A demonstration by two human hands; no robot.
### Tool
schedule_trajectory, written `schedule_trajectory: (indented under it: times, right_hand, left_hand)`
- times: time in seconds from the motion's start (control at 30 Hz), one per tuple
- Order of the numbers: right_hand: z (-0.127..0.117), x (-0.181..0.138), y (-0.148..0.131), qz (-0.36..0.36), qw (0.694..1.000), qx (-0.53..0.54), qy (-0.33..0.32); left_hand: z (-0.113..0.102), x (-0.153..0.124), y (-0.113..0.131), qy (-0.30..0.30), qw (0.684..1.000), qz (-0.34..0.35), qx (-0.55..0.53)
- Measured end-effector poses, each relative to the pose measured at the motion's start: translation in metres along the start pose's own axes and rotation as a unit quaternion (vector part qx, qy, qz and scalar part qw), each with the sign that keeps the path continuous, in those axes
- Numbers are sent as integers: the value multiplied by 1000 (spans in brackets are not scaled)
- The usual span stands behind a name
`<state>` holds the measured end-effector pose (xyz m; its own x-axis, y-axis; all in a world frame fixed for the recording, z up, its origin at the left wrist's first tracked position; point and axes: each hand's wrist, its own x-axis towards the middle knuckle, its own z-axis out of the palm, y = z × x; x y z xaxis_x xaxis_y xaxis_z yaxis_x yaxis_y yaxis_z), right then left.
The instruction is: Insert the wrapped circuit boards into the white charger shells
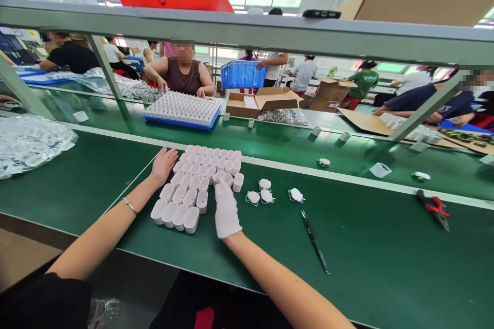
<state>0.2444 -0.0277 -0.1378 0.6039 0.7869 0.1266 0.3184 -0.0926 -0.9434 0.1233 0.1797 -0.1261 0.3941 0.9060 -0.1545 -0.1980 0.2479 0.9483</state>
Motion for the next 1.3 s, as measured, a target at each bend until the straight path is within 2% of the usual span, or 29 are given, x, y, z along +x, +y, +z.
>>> schedule_trajectory:
  times: [0.07,0.17,0.23,0.3,0.37,0.43,0.5,0.53,0.57,0.6,0.63,0.7,0.73,0.8,0.9,1.0,1.07,1.2,1.3]
  right_hand:
    - [14,-20,2,1,997,79,-7]
    - [31,-31,4,41,986,162,-16]
    - [37,-29,3,53,982,182,-22]
    - [35,-26,1,18,986,162,-24]
    - [24,-25,-4,-63,995,76,-31]
    - [5,-26,-9,-150,984,-83,-37]
    - [-16,-27,-13,-193,942,-273,-37]
    - [-25,-26,-13,-190,913,-358,-39]
    - [-32,-25,-13,-177,885,-427,-46]
    - [-38,-24,-12,-163,861,-477,-61]
    - [-42,-22,-11,-155,842,-510,-84]
    - [-46,-18,-9,-143,825,-534,-115]
    - [-47,-16,-8,-136,827,-531,-125]
    - [-48,-12,-7,-119,845,-506,-127]
    - [-47,-5,-11,-50,873,-477,-93]
    - [-42,4,-18,13,869,-491,-60]
    - [-41,9,-23,12,857,-512,-53]
    - [-48,6,-28,-18,854,-520,-28]
    - [-54,-4,-22,-29,873,-483,-64]
  left_hand:
    - [-1,-11,1,-5,1000,-7,5]
    - [-8,-34,1,-19,999,-22,14]
    - [-13,-51,-3,-27,999,-31,18]
    - [-19,-65,-10,-30,999,-34,19]
    - [-24,-74,-18,-34,999,-19,35]
    - [-29,-82,-21,-36,998,4,55]
    - [-30,-91,-17,-34,989,43,139]
    - [-27,-97,-12,-35,972,76,218]
    - [-23,-104,-6,-47,940,120,316]
    - [-16,-111,0,-72,886,174,424]
    - [-7,-119,7,-111,817,228,518]
    - [14,-132,14,-215,686,312,621]
    - [25,-137,15,-262,634,343,642]
    - [41,-142,9,-319,562,387,658]
    - [50,-139,-4,-318,504,418,686]
    - [45,-134,-10,-308,484,422,702]
    - [44,-132,-8,-317,484,431,693]
    - [58,-127,2,-312,515,431,672]
    - [79,-117,10,-265,529,393,704]
